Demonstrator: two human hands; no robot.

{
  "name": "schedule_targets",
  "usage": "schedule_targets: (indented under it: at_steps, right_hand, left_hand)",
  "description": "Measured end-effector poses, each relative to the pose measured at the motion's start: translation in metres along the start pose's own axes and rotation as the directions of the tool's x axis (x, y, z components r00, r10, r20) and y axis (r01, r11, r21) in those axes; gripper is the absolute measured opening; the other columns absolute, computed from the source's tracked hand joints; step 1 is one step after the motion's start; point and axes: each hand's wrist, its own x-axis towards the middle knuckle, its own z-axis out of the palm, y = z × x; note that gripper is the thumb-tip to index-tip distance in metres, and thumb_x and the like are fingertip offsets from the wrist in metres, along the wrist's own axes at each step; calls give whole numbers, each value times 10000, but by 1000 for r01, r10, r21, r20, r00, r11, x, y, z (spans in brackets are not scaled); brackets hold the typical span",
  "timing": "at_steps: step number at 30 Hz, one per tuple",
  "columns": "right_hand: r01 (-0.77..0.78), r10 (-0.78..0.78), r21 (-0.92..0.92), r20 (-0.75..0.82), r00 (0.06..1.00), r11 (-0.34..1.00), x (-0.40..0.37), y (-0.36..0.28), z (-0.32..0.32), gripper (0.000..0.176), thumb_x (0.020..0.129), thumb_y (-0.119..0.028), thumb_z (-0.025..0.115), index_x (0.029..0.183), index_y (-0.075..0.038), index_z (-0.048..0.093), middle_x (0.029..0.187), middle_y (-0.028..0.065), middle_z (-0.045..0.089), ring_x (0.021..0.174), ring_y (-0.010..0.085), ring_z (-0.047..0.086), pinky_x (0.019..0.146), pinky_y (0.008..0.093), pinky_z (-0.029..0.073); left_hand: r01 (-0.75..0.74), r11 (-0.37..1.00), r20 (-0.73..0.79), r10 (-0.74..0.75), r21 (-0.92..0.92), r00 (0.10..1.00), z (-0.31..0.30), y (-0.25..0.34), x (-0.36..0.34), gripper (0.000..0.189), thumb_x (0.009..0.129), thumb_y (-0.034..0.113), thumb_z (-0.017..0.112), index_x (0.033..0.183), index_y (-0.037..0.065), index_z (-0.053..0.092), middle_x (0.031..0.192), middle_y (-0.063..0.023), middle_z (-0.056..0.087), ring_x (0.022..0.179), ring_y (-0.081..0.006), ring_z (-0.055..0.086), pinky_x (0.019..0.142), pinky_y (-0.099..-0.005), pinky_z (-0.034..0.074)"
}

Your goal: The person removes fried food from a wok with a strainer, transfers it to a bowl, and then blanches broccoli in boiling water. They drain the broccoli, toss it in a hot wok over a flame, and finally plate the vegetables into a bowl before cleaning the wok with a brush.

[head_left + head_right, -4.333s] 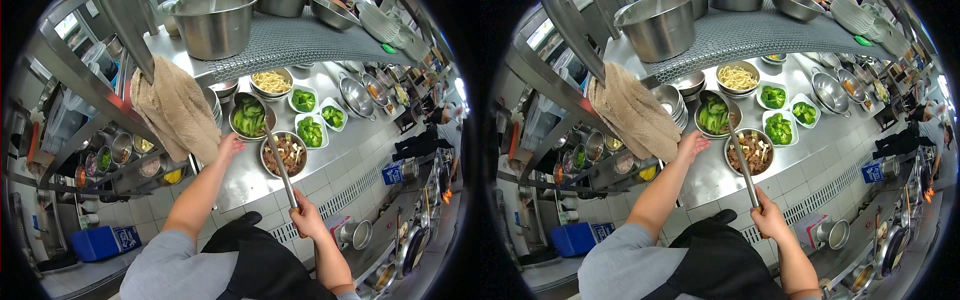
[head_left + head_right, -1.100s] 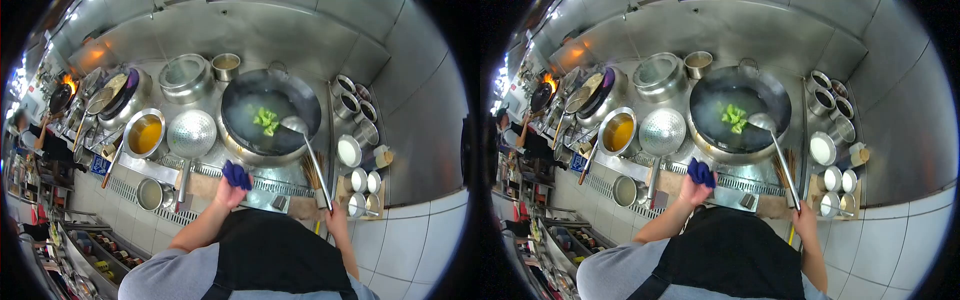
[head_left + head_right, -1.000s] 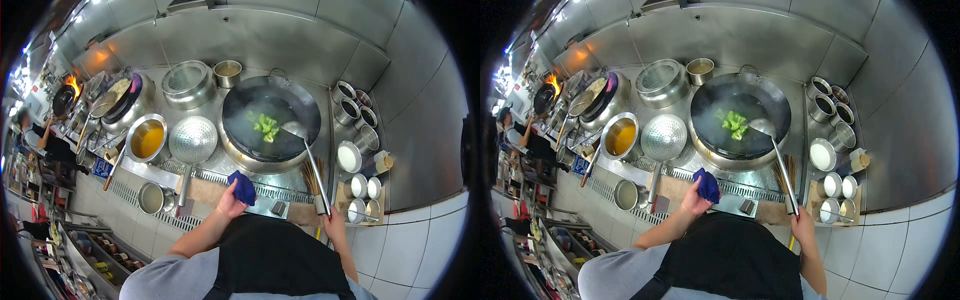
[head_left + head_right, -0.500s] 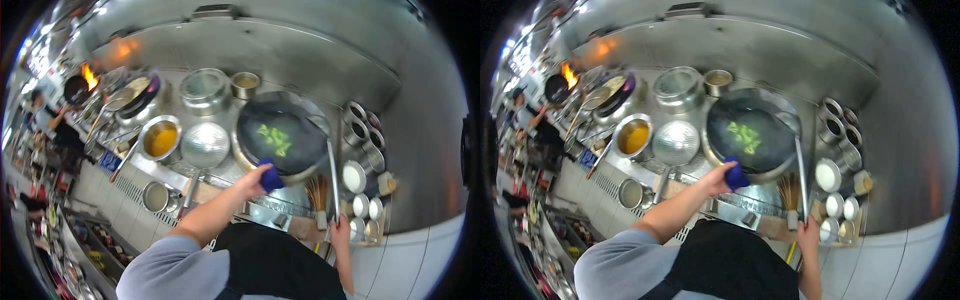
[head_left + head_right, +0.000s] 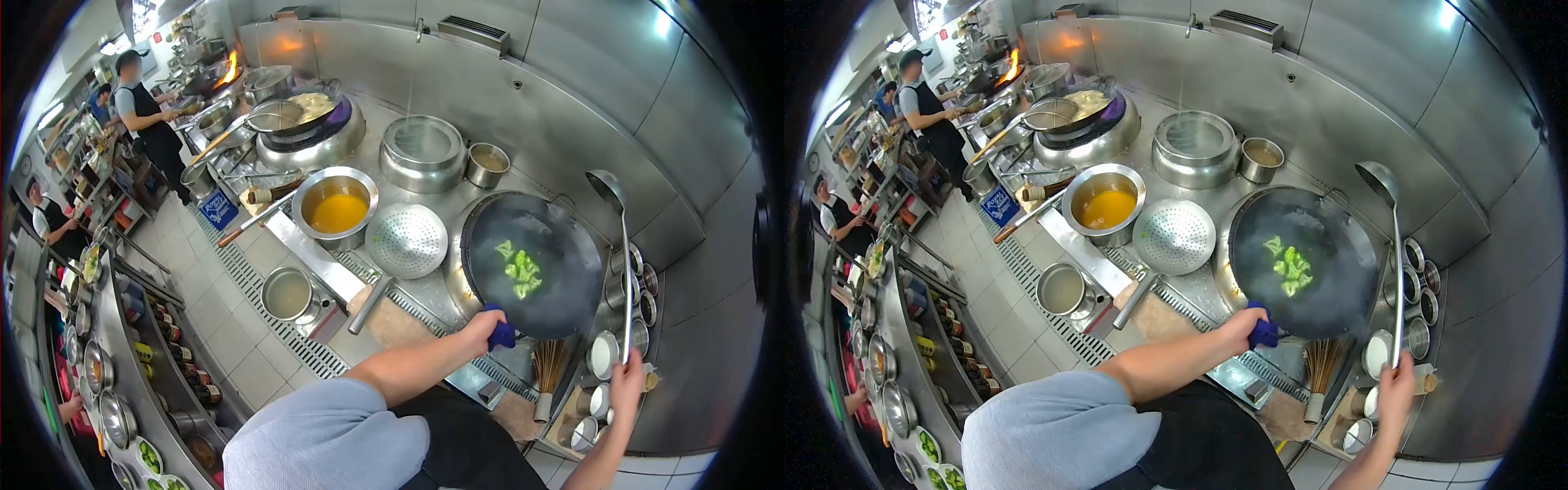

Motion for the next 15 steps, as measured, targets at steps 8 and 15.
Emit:
schedule_targets:
  at_steps: [8, 15]
  right_hand:
    - [419, -350, -478, 230, 908, 772, 128, -105, -34, 256, 740, -50, 550, 977, 34, 597, 798, 257, 607, 751, 391, 601, 691, 426, 468]
    - [185, 88, -501, 471, 878, 845, 141, -227, -34, 273, 694, -19, 514, 932, 41, 634, 595, 124, 579, 433, 176, 527, 429, 337, 409]
  left_hand:
    - [174, 976, 145, -155, -129, 977, -31, 18, -55, 173, 722, 147, 558, 882, 90, 526, 784, -95, 604, 608, -241, 602, 437, -325, 429]
    - [178, 961, 141, -150, -212, 979, -58, 37, -85, 162, 725, 176, 554, 875, 132, 510, 792, -66, 577, 577, -204, 558, 417, -281, 363]
